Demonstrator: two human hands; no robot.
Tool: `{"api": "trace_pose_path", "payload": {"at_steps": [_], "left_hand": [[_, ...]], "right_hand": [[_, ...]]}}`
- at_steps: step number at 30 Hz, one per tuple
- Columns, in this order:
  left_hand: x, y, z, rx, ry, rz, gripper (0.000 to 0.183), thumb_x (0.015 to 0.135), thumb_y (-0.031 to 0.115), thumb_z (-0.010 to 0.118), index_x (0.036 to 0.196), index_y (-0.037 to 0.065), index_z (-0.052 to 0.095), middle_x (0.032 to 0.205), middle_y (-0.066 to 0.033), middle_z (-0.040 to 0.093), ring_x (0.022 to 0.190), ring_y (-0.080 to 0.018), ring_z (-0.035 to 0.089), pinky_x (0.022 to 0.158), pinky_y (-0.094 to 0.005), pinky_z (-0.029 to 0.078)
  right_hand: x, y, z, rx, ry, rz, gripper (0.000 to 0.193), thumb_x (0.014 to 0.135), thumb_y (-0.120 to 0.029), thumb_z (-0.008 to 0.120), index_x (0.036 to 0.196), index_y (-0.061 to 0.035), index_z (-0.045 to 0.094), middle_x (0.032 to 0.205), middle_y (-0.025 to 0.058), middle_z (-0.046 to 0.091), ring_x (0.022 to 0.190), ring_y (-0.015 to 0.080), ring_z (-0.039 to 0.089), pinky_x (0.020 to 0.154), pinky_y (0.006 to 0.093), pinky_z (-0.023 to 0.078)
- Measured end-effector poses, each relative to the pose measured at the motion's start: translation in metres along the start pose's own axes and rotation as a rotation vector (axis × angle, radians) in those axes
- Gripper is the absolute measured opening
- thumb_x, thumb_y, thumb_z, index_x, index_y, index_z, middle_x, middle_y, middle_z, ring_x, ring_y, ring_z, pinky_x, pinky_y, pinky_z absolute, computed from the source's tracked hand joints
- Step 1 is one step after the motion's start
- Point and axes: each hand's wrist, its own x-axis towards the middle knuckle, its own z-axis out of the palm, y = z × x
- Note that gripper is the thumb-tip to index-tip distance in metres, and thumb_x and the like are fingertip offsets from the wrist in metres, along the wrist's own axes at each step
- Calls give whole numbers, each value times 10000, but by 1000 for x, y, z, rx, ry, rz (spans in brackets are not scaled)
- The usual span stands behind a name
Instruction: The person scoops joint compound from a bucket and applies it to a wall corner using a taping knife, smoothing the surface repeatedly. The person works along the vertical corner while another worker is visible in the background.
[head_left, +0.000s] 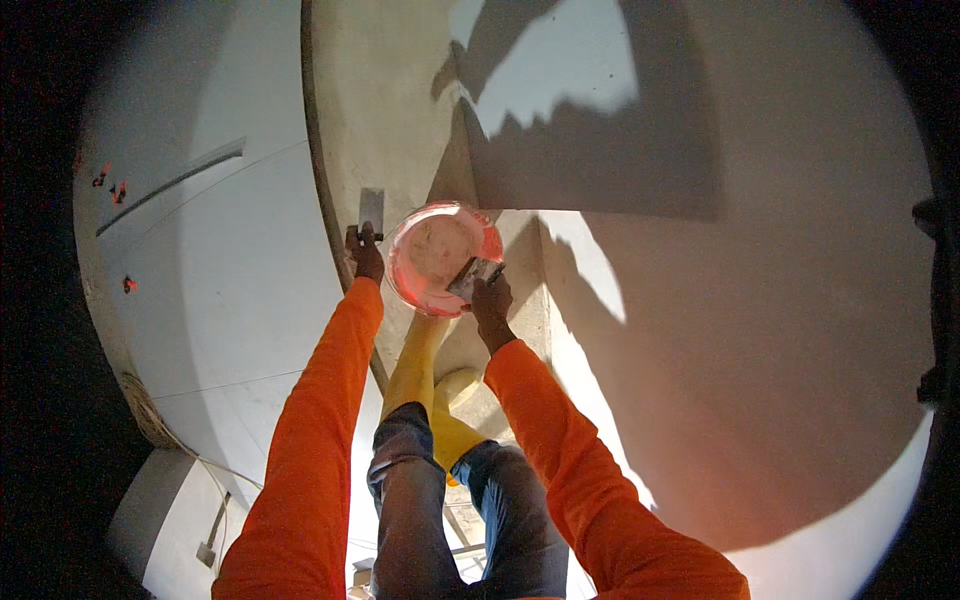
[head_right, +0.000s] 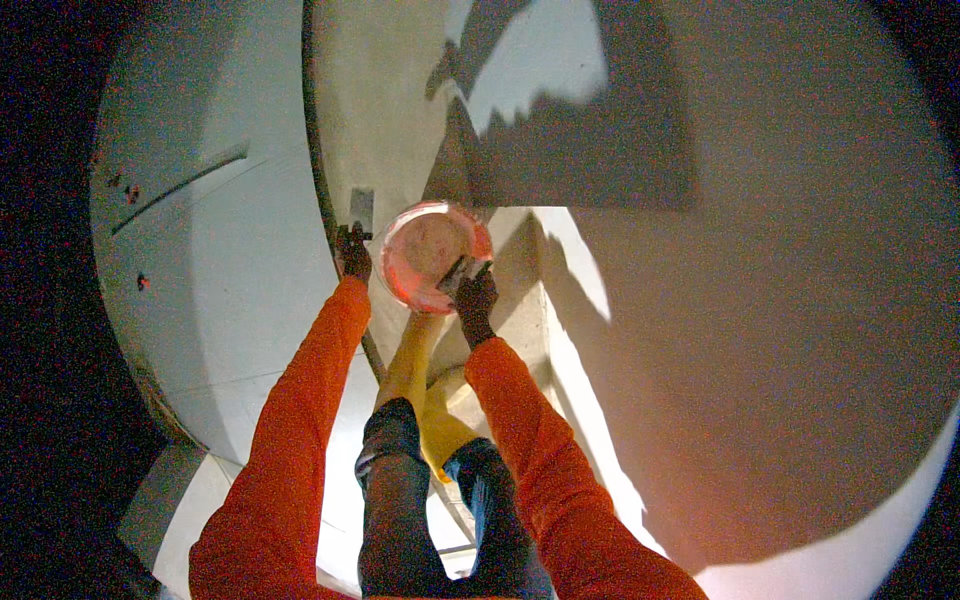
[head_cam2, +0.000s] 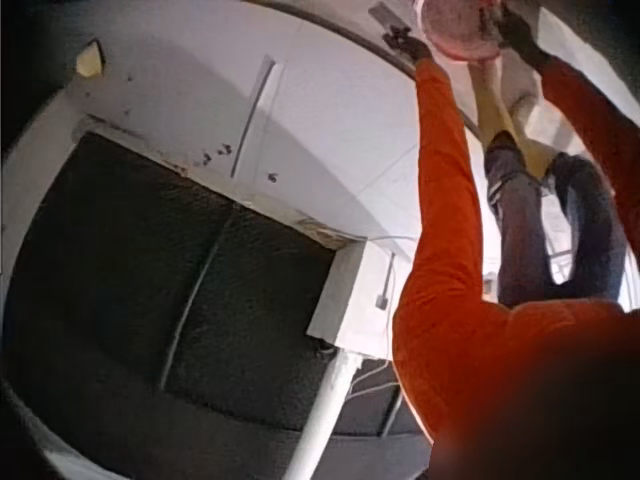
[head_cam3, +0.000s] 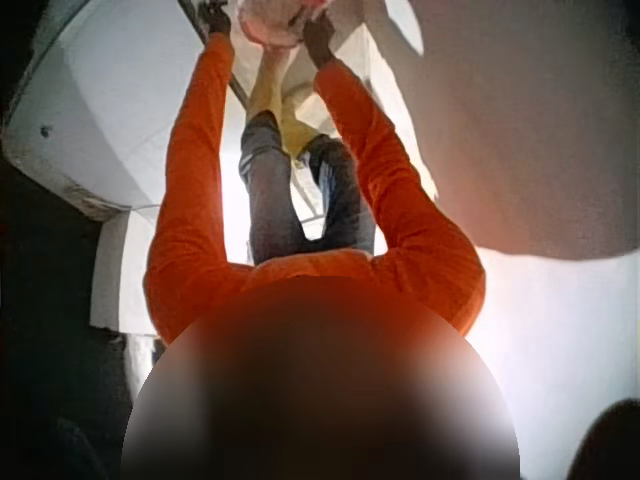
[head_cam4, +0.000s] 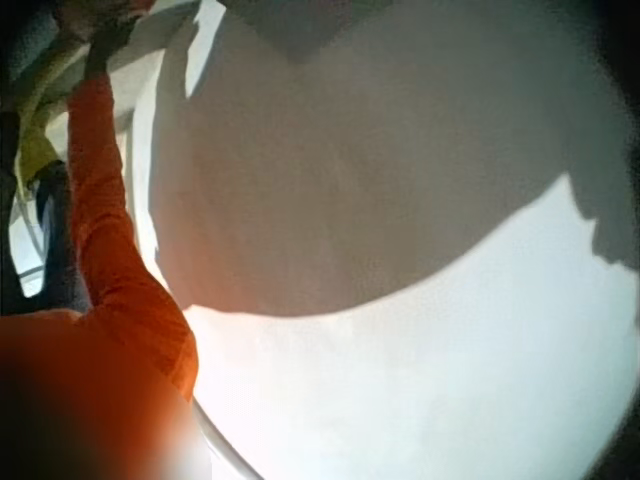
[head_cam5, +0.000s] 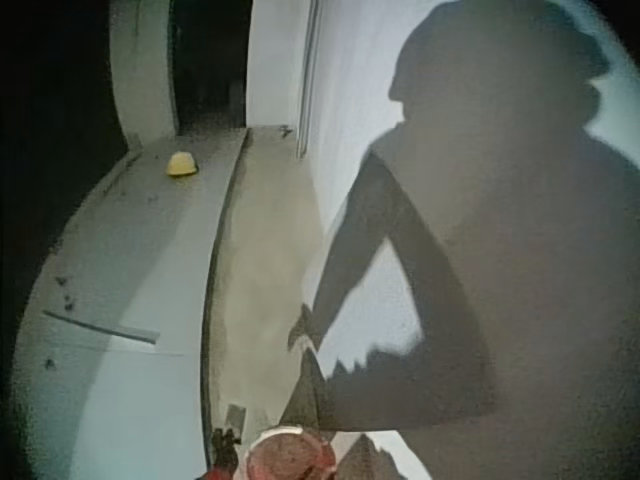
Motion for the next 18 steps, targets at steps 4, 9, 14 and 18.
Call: {"api": "trace_pose_path", "payload": {"at_steps": [4, 9, 14, 18], "left_hand": [[-29, 6, 21, 154, 61, 27, 349, 1075, 369, 577, 991, 31, 587, 904, -72, 596, 852, -196, 549, 821, -386, 464], [-14, -29, 24, -141, 13, -231, 367, 1088, 366, 532, 998, 14, 582, 935, -86, 616, 877, -190, 545, 808, -378, 463], [-21, -25, 47, 79, 20, -148, 390, 1087, 378, 531, 985, 3, 555, 895, -104, 627, 824, -198, 548, 762, -397, 476], [-60, 6, 70, -56, 207, -175, 409, 1087, 391, 519, 975, -2, 548, 858, -113, 619, 773, -222, 542, 738, -405, 475]], "right_hand": [[-13, 1, -17, -22, 132, -263, 352, 912, -243, 638, 1199, -38, 642, 1079, 262, 729, 927, 471, 716, 752, 529, 581], [13, 35, 1, -314, 146, -552, 301, 948, -221, 590, 1189, -50, 643, 1031, 240, 728, 920, 443, 712, 781, 545, 559], [59, 79, 48, -324, 110, -740, 300, 1009, -181, 537, 1236, -14, 640, 1067, 206, 734, 1024, 390, 698, 964, 508, 508], [60, 100, 76, -239, 147, -566, 317, 1049, -220, 515, 1267, -28, 643, 1174, 202, 719, 1088, 377, 686, 994, 495, 500]]}}
